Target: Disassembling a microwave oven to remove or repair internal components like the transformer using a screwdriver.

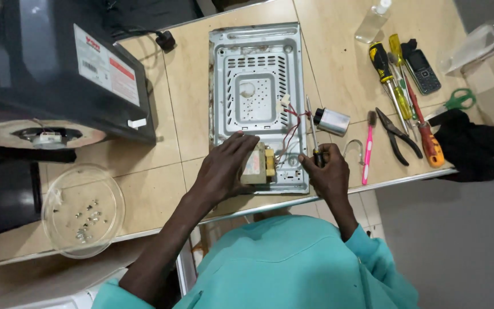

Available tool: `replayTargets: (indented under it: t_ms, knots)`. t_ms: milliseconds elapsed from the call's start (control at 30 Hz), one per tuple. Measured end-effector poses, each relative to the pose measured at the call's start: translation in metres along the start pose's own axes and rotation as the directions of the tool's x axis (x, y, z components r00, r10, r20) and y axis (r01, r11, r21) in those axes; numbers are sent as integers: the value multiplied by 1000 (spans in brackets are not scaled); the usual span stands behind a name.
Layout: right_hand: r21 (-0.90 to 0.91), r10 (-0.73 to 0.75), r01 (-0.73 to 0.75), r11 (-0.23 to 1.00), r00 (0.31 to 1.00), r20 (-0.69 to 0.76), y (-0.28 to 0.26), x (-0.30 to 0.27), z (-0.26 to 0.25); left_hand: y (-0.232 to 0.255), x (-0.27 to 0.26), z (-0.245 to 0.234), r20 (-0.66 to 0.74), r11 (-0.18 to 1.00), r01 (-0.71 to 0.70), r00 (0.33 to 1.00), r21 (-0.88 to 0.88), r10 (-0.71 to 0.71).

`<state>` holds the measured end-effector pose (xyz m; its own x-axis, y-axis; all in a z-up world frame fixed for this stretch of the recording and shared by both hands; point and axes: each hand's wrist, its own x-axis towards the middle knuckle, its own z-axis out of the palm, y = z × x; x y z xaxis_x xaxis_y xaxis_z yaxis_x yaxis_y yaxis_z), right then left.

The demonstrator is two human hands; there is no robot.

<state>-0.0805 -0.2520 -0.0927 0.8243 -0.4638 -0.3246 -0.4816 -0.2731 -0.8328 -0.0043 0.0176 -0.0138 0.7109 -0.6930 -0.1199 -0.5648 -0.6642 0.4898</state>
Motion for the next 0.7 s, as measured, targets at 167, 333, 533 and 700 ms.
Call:
replayTargets:
  t_ms: [167, 333, 533, 700]
  knots:
    - [137, 15, -22, 990, 999, 50, 2, -15, -8, -4, 0, 6, -53, 998, -52, 997, 38, 54]
    - [202, -56, 46, 978, 998, 42, 28, -50, -30, 6, -22, 35, -193, 984, 64, 981, 166, -31]
    - [130, -36, 34, 991, 999, 11, 18, -58, -55, 30, -48, 63, -539, 977, 212, 820, -29, -194]
    - [58, -205, 200, 978, 974, 93, 0, -24, -64, 50, -53, 98, -717, 887, 210, 526, -411, -457]
